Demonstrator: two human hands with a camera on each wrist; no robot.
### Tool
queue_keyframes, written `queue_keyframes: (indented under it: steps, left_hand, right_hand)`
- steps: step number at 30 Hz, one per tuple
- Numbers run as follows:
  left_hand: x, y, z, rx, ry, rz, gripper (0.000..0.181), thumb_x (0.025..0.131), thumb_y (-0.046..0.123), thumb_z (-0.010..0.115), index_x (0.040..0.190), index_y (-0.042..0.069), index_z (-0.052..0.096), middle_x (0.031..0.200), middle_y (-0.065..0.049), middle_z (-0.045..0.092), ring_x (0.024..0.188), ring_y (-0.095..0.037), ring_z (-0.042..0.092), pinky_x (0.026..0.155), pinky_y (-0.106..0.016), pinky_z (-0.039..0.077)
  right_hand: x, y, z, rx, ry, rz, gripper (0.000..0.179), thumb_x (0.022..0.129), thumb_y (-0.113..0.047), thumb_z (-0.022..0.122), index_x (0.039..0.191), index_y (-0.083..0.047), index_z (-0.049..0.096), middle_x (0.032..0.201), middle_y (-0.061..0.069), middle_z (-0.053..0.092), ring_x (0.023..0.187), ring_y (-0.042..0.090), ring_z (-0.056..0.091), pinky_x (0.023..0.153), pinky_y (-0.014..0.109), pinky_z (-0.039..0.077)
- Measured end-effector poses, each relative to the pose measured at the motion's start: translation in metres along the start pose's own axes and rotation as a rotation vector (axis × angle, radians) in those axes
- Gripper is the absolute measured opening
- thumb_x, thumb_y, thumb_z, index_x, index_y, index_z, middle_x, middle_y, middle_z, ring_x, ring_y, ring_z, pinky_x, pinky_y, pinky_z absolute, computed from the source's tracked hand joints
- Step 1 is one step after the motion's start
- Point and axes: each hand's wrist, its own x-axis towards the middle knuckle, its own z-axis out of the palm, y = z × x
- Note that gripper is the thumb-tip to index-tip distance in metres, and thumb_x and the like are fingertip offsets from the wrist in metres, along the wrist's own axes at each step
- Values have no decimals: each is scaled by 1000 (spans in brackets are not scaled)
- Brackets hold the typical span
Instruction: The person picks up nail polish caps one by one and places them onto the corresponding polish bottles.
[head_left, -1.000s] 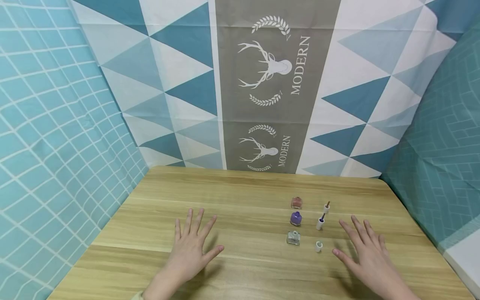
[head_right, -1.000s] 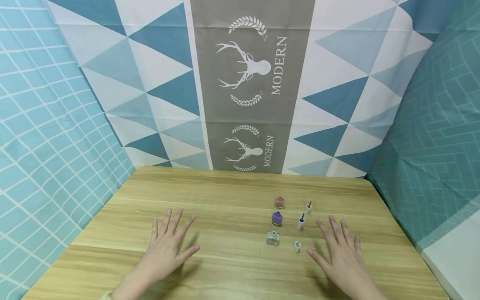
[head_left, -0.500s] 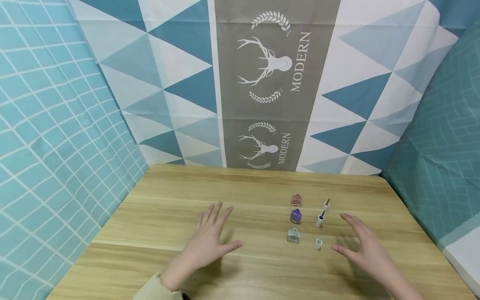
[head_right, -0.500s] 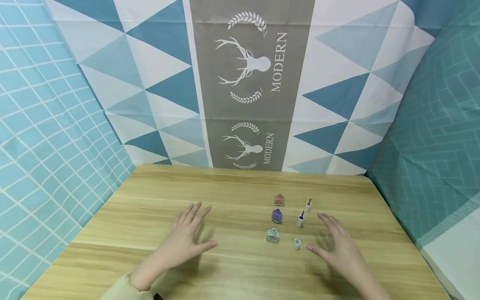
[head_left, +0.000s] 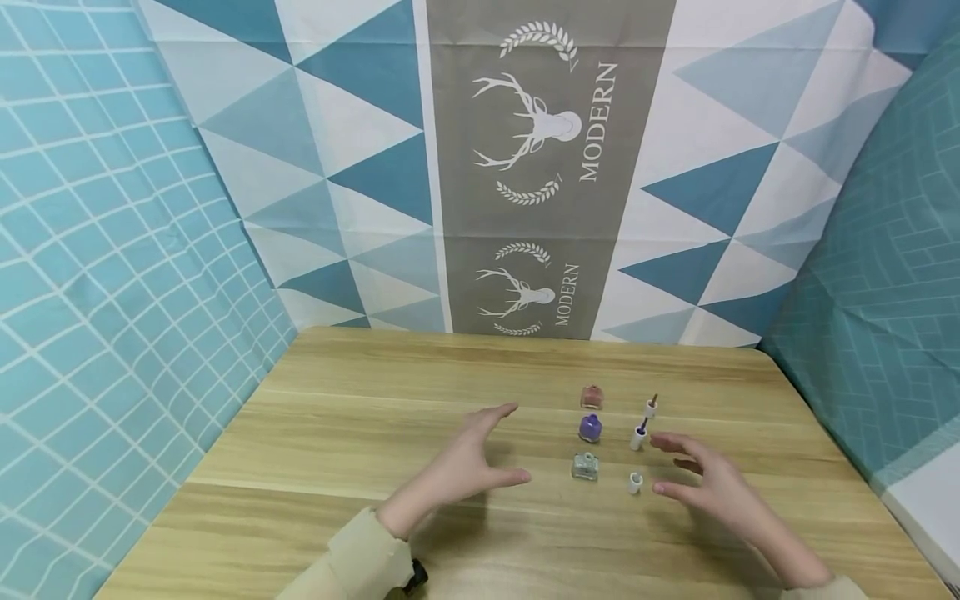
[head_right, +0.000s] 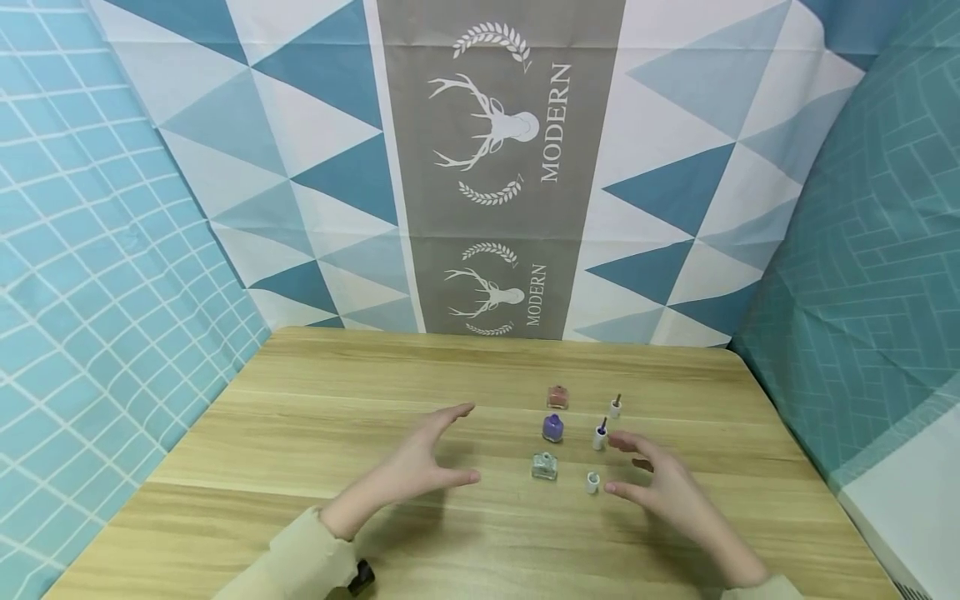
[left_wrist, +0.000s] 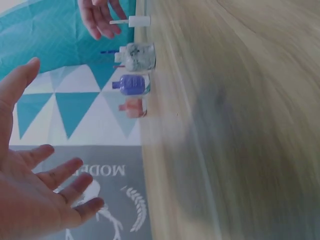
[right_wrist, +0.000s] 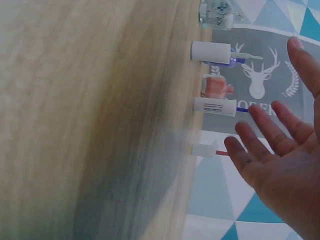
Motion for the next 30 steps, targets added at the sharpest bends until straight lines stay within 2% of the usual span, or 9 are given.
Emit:
queue_keyframes:
  steps: [7,11,15,18,25,30]
  left_hand:
    - [23,-1,19,-132,-71,68,89,71,44,79,145,21,35,137,-4,49,123,-24,46,100,-46,39]
    - [36,-3,29,-189,-120,85,85,73,38,80,144,22,36,135,-6,51,121,-24,48,99,-42,41]
    - [48,-3,38,-249,-171,64,81,75,35,79,143,25,37,133,-4,52,120,-23,48,98,-41,42]
    - [55,-3,45,-280,-214,48,79,77,32,78,143,23,38,133,-4,52,120,-25,48,98,-39,43]
    - [68,-1,60,-346,-274,-3,75,76,25,79,141,18,41,126,-6,57,115,-24,52,96,-33,43]
    - [74,0,67,-355,-294,-32,72,75,23,81,137,18,46,119,-5,61,106,-18,56,90,-26,44]
  right_hand:
    - [8,12,6,109,-128,-86,66,75,-25,78,131,-4,50,128,14,57,113,14,57,88,36,51]
    - [12,17,10,168,-207,-145,64,77,-23,77,130,1,49,127,20,56,112,19,58,87,34,51]
    - [16,22,14,181,-236,-185,62,77,-23,77,127,3,51,122,21,59,107,18,60,86,31,51]
    - [20,26,15,171,-252,-196,60,77,-23,77,125,3,53,119,20,61,103,15,61,85,29,52]
    - [30,31,14,148,-349,-139,52,80,-27,74,123,-4,56,117,11,62,101,5,58,83,25,51]
    - [34,32,16,152,-390,-140,41,82,-26,73,116,-8,59,113,7,61,99,3,56,81,24,50]
